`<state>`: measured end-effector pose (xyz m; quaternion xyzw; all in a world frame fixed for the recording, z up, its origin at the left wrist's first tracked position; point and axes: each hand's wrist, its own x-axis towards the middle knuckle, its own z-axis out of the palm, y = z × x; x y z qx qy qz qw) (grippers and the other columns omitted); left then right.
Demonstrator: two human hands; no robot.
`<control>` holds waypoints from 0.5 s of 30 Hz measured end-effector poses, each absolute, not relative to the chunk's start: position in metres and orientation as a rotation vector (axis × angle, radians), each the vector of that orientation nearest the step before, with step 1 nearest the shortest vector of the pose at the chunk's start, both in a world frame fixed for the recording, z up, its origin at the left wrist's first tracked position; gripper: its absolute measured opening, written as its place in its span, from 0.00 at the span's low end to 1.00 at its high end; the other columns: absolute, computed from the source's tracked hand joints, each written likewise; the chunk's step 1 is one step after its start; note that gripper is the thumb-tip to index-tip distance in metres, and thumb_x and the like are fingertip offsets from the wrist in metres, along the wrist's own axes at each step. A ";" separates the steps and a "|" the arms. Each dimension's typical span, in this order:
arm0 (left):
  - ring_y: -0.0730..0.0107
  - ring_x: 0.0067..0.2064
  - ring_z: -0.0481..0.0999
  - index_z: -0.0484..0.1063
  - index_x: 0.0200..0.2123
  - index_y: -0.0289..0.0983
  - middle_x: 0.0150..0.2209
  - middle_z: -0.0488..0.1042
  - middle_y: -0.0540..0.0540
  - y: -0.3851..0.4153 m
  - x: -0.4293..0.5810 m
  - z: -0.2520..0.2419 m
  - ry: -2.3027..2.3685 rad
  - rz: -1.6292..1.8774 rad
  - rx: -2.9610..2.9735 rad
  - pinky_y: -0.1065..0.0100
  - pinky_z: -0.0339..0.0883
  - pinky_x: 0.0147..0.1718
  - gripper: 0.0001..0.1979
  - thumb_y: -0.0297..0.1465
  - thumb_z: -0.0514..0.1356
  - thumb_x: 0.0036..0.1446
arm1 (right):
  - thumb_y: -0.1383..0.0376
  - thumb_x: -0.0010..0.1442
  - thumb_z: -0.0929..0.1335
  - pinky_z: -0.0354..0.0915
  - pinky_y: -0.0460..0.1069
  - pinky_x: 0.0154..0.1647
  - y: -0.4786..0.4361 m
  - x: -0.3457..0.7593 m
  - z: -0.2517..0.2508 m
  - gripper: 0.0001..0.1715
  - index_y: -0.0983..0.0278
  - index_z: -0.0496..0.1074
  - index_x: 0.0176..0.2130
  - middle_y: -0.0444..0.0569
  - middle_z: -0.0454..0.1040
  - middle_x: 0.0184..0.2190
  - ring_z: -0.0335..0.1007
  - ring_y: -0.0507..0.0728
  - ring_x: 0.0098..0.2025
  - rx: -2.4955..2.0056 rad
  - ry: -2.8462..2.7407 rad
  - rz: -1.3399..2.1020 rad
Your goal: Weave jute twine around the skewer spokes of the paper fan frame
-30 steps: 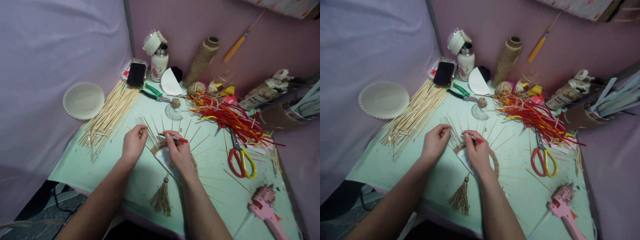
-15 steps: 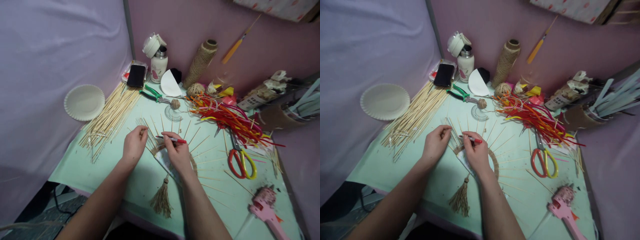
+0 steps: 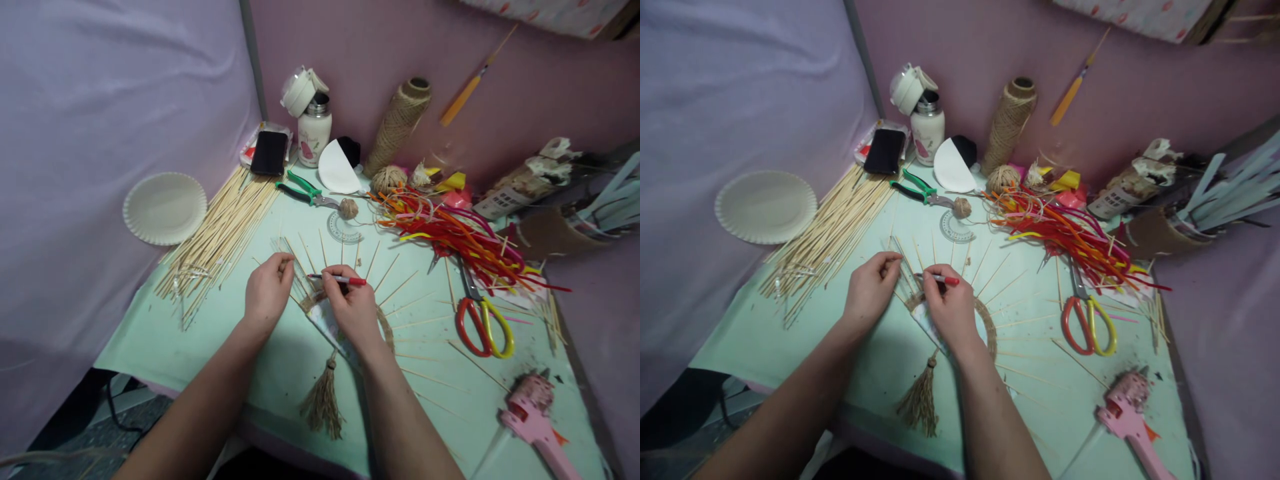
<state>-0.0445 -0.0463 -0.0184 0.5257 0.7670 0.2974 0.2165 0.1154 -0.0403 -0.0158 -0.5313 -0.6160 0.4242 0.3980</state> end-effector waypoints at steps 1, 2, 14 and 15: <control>0.64 0.34 0.77 0.77 0.41 0.40 0.32 0.79 0.47 -0.046 -0.044 -0.019 2.128 0.820 1.457 0.68 0.63 0.34 0.12 0.35 0.55 0.60 | 0.57 0.64 0.65 0.63 0.46 0.31 -0.040 0.115 -0.016 0.13 0.62 0.74 0.36 0.44 0.75 0.27 0.70 0.53 0.27 -1.349 -1.559 1.071; 0.65 0.34 0.77 0.77 0.41 0.40 0.31 0.79 0.47 -0.046 -0.044 -0.019 2.129 0.818 1.458 0.68 0.63 0.34 0.12 0.35 0.55 0.61 | 0.57 0.64 0.65 0.63 0.46 0.31 -0.040 0.115 -0.016 0.13 0.62 0.74 0.36 0.44 0.75 0.27 0.69 0.53 0.27 -1.352 -1.560 1.068; 0.63 0.35 0.77 0.77 0.41 0.41 0.33 0.80 0.47 -0.045 -0.044 -0.018 2.138 0.797 1.453 0.67 0.64 0.35 0.12 0.35 0.55 0.61 | 0.57 0.63 0.65 0.64 0.46 0.31 -0.040 0.115 -0.017 0.14 0.63 0.75 0.36 0.44 0.76 0.26 0.70 0.53 0.27 -1.369 -1.570 1.069; 0.63 0.35 0.77 0.77 0.41 0.41 0.33 0.80 0.47 -0.045 -0.044 -0.018 2.138 0.794 1.452 0.67 0.64 0.35 0.12 0.35 0.55 0.61 | 0.57 0.63 0.65 0.64 0.46 0.31 -0.040 0.115 -0.017 0.14 0.63 0.75 0.36 0.44 0.76 0.27 0.70 0.53 0.27 -1.371 -1.576 1.064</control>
